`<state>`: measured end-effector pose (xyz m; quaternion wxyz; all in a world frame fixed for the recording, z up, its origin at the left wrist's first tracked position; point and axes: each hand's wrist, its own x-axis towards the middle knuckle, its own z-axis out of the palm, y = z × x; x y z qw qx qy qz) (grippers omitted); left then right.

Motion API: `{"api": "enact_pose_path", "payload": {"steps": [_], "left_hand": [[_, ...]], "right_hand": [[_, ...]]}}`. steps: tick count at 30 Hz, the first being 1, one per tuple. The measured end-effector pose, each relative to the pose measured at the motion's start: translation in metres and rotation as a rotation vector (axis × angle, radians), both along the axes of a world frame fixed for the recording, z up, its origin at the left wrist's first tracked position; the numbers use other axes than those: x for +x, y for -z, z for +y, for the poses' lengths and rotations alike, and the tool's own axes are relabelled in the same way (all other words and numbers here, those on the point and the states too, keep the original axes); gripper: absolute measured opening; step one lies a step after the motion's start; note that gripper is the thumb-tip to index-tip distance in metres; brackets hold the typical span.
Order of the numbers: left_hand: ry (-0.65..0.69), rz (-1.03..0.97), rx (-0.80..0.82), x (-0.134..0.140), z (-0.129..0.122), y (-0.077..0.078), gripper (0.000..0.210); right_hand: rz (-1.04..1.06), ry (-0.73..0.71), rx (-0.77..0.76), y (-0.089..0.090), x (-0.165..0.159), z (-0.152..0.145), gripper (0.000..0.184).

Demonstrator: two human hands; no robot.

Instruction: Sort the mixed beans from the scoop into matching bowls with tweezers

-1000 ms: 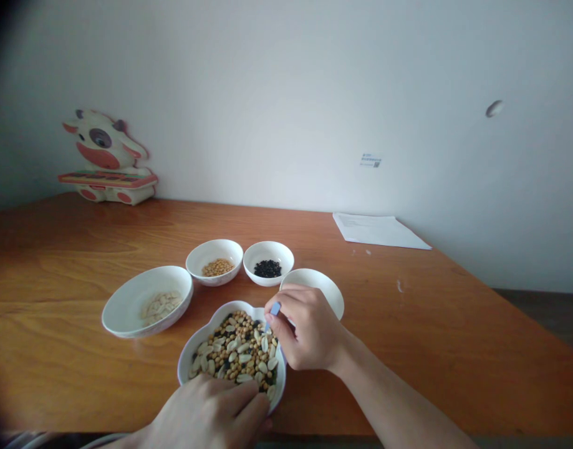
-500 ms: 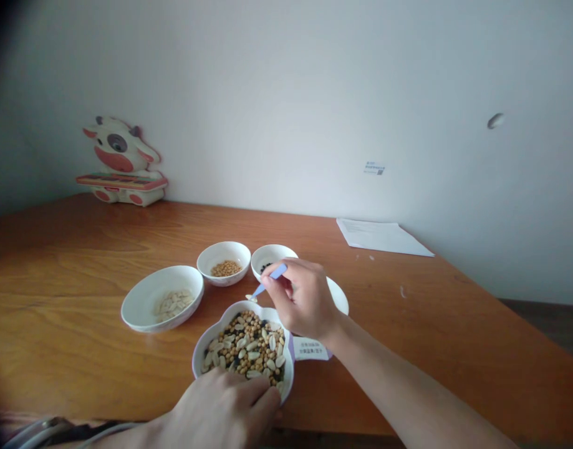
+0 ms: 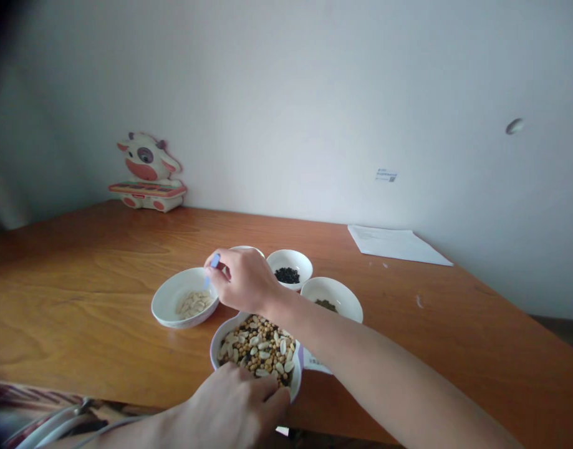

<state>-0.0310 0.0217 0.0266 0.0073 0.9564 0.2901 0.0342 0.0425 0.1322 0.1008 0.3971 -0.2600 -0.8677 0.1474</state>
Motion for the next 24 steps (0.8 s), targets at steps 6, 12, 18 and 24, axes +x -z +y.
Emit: {"api": "enact_pose_path", "payload": {"steps": [6,12,18,24], "left_hand": [[-0.038,0.074,-0.015,-0.009,0.003,-0.006,0.029],[-0.045,0.088,-0.019,-0.009,0.009,-0.007,0.028],[-0.049,0.124,-0.07,-0.01,0.009,-0.018,0.018],[-0.042,0.132,-0.081,-0.012,0.01,-0.02,0.021]], "right_hand": [[0.041,-0.042,0.114,0.01,0.054,-0.018,0.012],[-0.052,-0.071,0.282,0.038,0.07,-0.021,0.013],[0.005,-0.047,0.204,0.047,0.07,-0.025,0.013],[0.022,-0.041,0.135,0.056,0.063,-0.027,0.008]]}}
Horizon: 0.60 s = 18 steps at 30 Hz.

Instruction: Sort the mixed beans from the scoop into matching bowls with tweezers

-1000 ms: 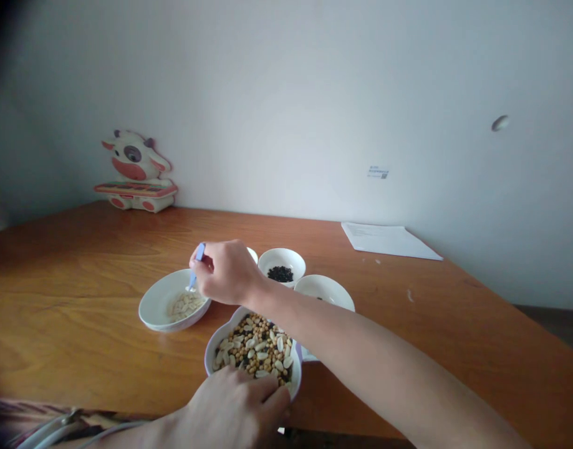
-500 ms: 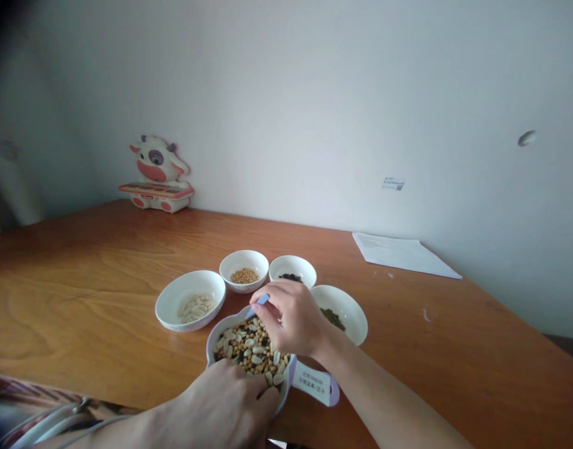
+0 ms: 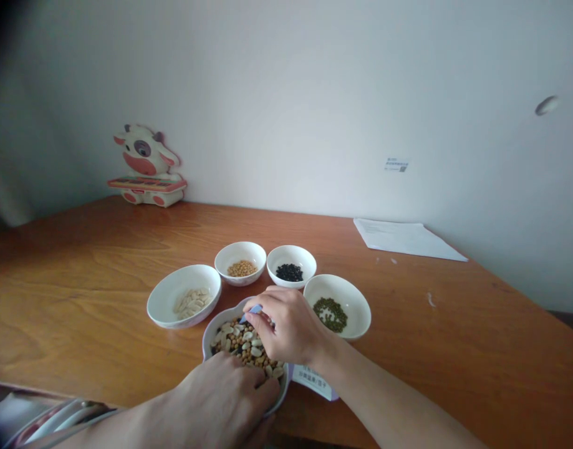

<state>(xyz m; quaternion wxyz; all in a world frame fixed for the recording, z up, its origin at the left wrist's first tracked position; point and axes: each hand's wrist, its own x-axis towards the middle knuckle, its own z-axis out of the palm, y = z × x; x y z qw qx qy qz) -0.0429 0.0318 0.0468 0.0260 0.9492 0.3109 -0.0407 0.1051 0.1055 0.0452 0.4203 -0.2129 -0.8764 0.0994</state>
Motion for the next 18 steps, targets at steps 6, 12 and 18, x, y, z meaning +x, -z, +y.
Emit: {"api": "enact_pose_path", "payload": {"steps": [6,12,18], "left_hand": [[-0.007,-0.043,0.022,-0.003,0.0005,0.0051,0.019],[-0.012,-0.059,0.019,-0.0038,0.0007,0.0041,0.019],[-0.013,-0.039,-0.012,-0.0035,0.0012,0.0016,0.019]], "right_hand": [[0.025,0.038,0.009,-0.003,-0.0016,-0.0029,0.01],[0.022,0.076,-0.015,-0.001,-0.0009,-0.0021,0.011],[-0.007,0.08,-0.033,0.0012,-0.0009,-0.0018,0.011]]}}
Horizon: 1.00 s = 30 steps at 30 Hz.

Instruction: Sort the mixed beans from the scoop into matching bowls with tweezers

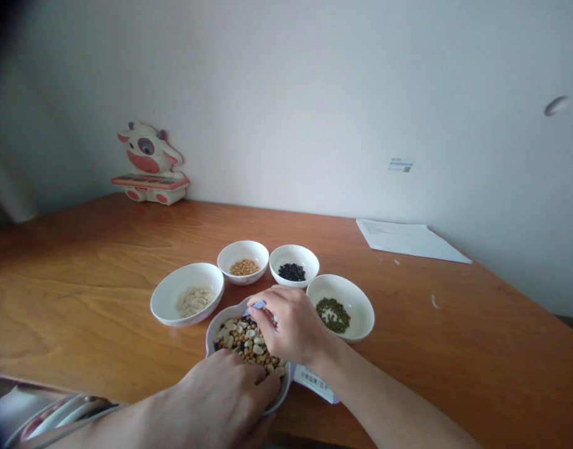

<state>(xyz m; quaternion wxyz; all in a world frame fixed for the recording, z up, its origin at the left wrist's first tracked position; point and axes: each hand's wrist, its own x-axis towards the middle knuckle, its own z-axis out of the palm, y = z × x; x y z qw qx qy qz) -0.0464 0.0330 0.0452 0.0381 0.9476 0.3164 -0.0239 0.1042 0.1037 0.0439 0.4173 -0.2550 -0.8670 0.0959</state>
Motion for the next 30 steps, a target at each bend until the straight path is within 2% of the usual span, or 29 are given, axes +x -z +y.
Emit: {"api": "enact_pose_path", "payload": {"steps": [14,20,25,30], "left_hand": [[0.009,-0.022,0.03,-0.001,-0.001,0.005,0.018],[-0.011,0.0,-0.012,-0.002,0.001,-0.004,0.019],[-0.068,-0.004,-0.069,-0.004,0.004,-0.011,0.016],[-0.103,0.0,-0.081,-0.006,0.007,-0.009,0.019]], "right_hand": [[0.032,-0.003,0.026,-0.002,-0.002,0.0,0.012],[0.122,0.018,0.052,-0.006,-0.002,-0.003,0.011],[0.243,0.139,0.078,-0.011,0.0,-0.005,0.01],[0.314,0.277,0.061,-0.012,-0.005,0.003,0.011]]}}
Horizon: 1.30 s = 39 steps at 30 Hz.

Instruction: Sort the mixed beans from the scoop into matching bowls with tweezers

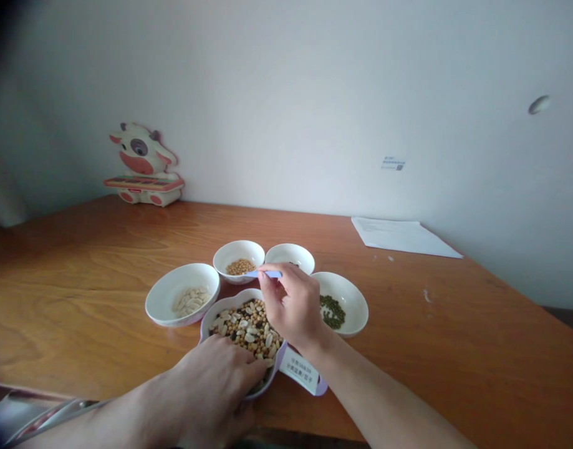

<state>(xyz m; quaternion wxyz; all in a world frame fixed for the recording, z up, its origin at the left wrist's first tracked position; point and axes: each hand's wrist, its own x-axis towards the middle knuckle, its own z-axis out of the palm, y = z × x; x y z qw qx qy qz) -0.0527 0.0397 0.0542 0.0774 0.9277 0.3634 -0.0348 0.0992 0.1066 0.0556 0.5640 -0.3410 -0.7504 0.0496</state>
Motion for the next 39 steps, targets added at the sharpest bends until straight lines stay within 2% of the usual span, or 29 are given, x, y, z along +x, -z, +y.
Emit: {"api": "enact_pose_path", "payload": {"steps": [9,23,28,32,39], "left_hand": [[-0.01,-0.004,-0.005,-0.001,0.002,0.002,0.02],[-0.035,0.026,-0.021,0.0,0.002,0.0,0.018],[-0.034,0.022,0.009,-0.001,0.002,0.004,0.018],[-0.039,0.023,0.016,0.0,0.002,0.005,0.021],[-0.044,0.055,-0.034,0.001,0.003,-0.001,0.019]], "right_hand": [[-0.053,0.06,-0.001,0.008,-0.007,0.02,0.014],[-0.039,0.038,-0.068,0.012,-0.008,0.016,0.014],[-0.029,-0.017,-0.064,0.011,-0.005,0.008,0.014],[-0.119,-0.102,-0.078,0.011,-0.005,0.006,0.015],[-0.224,-0.173,-0.129,0.014,-0.008,0.007,0.012]]}}
